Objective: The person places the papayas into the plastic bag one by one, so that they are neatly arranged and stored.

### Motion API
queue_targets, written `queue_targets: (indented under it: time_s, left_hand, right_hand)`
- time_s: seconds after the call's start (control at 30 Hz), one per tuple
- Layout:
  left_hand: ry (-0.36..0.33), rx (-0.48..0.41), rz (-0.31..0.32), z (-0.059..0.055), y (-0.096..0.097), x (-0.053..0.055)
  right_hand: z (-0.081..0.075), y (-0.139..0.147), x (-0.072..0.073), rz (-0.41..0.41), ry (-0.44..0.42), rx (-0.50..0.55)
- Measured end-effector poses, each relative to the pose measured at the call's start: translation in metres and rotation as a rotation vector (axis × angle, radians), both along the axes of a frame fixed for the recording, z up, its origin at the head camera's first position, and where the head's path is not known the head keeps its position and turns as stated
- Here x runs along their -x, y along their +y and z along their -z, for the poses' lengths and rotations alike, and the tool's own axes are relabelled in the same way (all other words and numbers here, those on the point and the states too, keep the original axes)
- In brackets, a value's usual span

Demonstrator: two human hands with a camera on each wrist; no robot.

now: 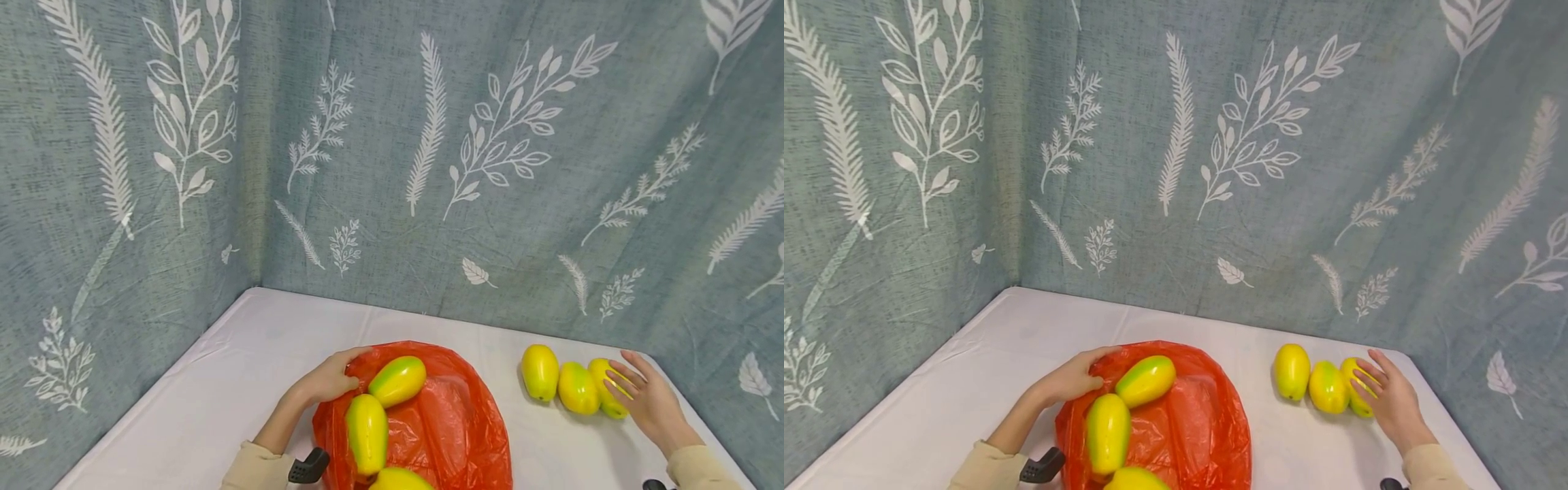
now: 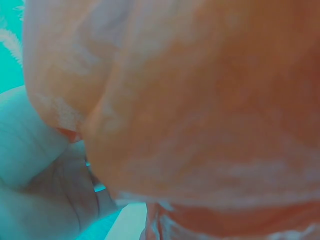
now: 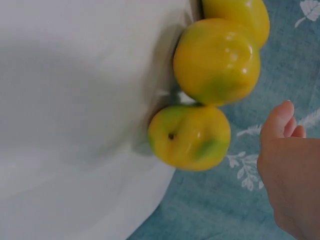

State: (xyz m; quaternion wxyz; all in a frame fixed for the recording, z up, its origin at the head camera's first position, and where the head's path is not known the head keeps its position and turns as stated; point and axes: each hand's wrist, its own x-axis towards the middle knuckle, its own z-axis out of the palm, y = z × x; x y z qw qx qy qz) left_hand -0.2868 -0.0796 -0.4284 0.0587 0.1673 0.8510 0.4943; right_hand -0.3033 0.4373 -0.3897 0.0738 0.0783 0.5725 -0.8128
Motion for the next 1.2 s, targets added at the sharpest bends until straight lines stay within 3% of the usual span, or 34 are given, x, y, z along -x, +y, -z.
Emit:
queue_targets:
  time_s: [0.17, 0.43, 0.73, 0.9, 1.2]
  left_hand:
    - [0.006, 0.001, 0.002, 0.000, -0.001, 0.001]
    - [0.006, -0.020, 0.031, 0.000, -0.004, 0.001]
    - [0.005, -0.009, 0.026, 0.001, -0.003, 0.001]
    - [0.005, 0.000, 0.021, 0.000, -0.001, 0.001]
    - [0.003, 0.008, 0.012, -0.001, 0.000, 0.000]
  right_hand:
    - [-0.002, 0.012, 0.002, 0.032, -0.025, 0.036]
    - [-0.001, 0.025, 0.007, 0.188, -0.163, 0.036]
    - [0.024, 0.045, 0.017, 0.321, -0.183, -0.099]
    - [0.034, 0.053, 0.021, 0.358, -0.199, -0.098]
    - [0.047, 0.063, 0.027, 0.317, -0.214, -0.210]
